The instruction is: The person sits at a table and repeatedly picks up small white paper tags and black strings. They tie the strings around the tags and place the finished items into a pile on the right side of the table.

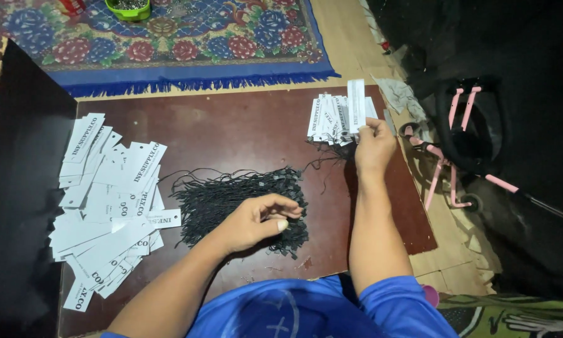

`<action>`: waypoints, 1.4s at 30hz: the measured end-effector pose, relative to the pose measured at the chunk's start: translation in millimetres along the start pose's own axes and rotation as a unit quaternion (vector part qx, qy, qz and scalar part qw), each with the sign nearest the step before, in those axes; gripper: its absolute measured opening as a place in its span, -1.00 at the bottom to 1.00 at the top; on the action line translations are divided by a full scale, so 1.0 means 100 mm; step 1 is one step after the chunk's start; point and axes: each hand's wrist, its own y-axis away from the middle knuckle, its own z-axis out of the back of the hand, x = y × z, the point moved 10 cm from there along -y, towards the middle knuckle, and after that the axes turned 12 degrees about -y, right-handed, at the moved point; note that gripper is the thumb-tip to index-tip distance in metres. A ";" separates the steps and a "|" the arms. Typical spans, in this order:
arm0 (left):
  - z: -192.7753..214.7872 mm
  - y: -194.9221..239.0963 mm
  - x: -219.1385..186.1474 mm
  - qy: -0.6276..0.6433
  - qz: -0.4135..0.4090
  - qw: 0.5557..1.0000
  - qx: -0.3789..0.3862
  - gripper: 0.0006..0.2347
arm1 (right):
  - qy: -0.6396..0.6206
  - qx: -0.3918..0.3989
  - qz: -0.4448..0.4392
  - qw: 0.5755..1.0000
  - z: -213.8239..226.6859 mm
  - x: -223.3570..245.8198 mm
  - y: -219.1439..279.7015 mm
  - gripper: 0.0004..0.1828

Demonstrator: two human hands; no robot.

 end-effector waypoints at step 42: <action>1.48 0.21 0.15 -0.515 0.065 0.774 -0.364 -0.86 | 0.320 0.502 0.261 0.760 -1.31 -0.01 1.29 -0.85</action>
